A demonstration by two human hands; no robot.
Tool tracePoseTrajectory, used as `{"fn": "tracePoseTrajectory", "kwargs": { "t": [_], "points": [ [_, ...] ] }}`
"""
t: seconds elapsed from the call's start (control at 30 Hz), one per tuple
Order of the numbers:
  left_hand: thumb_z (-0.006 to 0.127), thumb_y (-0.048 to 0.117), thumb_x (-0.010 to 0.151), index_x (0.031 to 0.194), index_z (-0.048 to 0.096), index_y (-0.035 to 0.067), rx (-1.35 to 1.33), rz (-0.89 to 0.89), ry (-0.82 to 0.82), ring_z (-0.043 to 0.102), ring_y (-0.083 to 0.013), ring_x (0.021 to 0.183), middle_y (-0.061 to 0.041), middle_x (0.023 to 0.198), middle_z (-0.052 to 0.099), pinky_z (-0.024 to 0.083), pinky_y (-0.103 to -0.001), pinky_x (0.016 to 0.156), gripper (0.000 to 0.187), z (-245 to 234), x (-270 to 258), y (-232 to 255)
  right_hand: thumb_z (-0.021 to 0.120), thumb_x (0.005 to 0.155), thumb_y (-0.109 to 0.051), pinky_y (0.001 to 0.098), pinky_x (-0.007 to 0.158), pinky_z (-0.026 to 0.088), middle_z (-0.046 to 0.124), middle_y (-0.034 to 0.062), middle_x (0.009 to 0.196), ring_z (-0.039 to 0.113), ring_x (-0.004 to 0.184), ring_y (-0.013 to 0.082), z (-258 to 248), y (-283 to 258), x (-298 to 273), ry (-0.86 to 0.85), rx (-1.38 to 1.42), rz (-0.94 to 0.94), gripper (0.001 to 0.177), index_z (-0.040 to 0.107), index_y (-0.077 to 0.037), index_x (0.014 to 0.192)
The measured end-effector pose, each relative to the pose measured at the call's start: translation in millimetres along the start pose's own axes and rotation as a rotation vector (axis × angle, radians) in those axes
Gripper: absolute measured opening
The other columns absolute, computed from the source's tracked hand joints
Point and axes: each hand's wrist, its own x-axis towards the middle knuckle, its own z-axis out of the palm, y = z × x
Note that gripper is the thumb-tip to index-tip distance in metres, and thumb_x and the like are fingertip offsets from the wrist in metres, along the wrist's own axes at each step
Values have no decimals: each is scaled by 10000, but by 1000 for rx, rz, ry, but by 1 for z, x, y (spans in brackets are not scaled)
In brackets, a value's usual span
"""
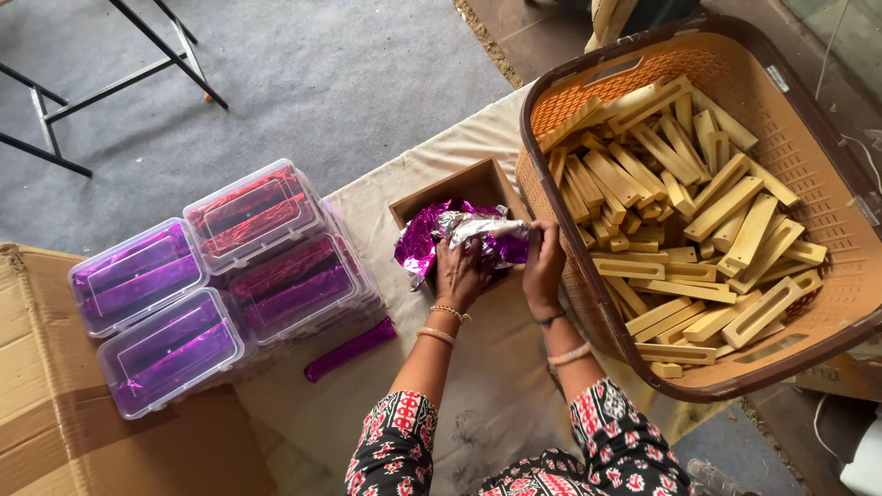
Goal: Wrapping wooden items in purple foil and placing them into plastic containers.
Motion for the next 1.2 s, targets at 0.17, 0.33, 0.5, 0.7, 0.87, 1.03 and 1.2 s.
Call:
{"fn": "tracePoseTrajectory", "kwargs": {
  "t": [0.17,0.33,0.5,0.7,0.87,1.03,1.2],
  "points": [
    [565,355,979,1272,650,179,69,28,15,466,-336,1432,-94,1447,592,269,-597,1198,353,36,-6,-14,512,1112,-125,337,750,525,674,112,964,672,873,216,-30,-26,-35,27,13,-16,97,569,-52,1142],
    [630,337,863,1343,618,166,-102,-62,-6,300,-560,1354,-168,1573,331,208,-621,1137,510,49,-5,-24,516,1113,-101,349,812,510,640,114,1014,620,915,230,-51,-15,-66,32,48,-14,113,571,-35,1185],
    [556,2,744,1466,540,226,286,-79,-175,354,-498,1402,-111,1647,272,293,-520,1197,756,26,-7,-9,574,1052,-108,364,828,499,590,143,1023,596,947,245,-74,-38,-60,-88,-120,-144,255,550,-3,1283],
    [689,326,862,1317,514,146,38,-152,-87,387,-549,1319,-199,1545,372,302,-625,1141,520,-2,4,8,573,1072,-245,354,701,500,677,54,854,626,774,185,-80,31,-89,-182,-299,139,225,750,-111,1100],
    [657,274,820,1486,533,297,137,-81,-58,423,-521,1234,-176,1452,449,336,-618,1080,678,-17,4,15,541,1074,-416,338,595,460,678,48,859,591,654,161,-70,75,-108,48,286,707,412,705,-46,1149],
    [641,346,837,1310,599,291,302,-48,-104,368,-405,1351,-104,1347,488,257,-689,1094,478,-10,10,16,517,1045,-454,304,665,503,679,39,1052,630,803,147,-66,82,-116,247,642,921,470,608,-59,1282],
    [604,439,933,1244,642,15,438,179,73,355,-303,1421,-138,1414,506,228,-564,1207,527,11,17,9,607,1010,-280,347,917,557,637,41,1280,640,1105,169,-69,83,-134,340,812,778,430,547,-52,1369]
  ]
}}
